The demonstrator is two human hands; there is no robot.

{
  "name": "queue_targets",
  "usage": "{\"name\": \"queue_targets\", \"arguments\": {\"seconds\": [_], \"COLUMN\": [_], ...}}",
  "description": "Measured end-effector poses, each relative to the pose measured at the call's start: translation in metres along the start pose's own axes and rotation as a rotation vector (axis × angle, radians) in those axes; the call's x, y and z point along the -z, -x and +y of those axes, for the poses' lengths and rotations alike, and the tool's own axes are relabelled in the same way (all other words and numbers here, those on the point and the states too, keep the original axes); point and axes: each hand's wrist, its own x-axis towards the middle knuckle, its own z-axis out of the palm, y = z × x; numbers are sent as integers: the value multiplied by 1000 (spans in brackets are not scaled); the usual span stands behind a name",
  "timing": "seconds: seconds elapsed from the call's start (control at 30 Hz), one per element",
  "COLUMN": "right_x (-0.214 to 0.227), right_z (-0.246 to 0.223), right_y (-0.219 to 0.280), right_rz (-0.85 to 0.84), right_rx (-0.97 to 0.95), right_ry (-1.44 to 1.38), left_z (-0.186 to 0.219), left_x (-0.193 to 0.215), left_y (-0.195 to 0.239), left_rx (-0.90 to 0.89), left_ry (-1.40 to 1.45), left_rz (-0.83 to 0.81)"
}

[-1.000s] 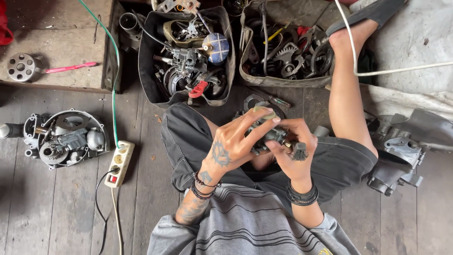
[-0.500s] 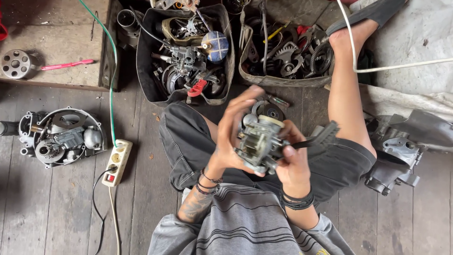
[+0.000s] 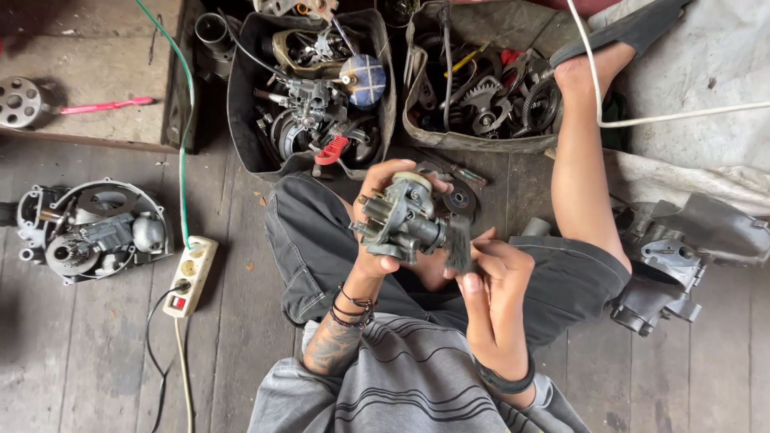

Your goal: Disassembling, cleaning internal components with a brush, and reassembling a motorcycle carburetor.

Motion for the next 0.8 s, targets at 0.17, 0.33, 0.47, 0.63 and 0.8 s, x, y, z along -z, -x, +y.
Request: {"name": "queue_targets", "arguments": {"seconds": [0.17, 0.33, 0.47, 0.63, 0.8], "right_x": [-14, -8, -1, -2, 28], "right_z": [10, 10, 7, 6, 29], "right_y": [2, 18, 7, 10, 0], "right_rz": [133, -19, 82, 111, 103], "right_rx": [94, 223, 193, 250, 139], "right_ry": [104, 367, 298, 259, 163], "left_z": [33, 44, 33, 28, 35], "left_x": [-6, -5, -10, -17, -18], "left_y": [-12, -6, -9, -9, -6], "left_rx": [-100, -101, -77, -117, -21], "left_ry": [-352, -466, -349, -447, -329], "left_rz": [-32, 39, -30, -50, -15]}}
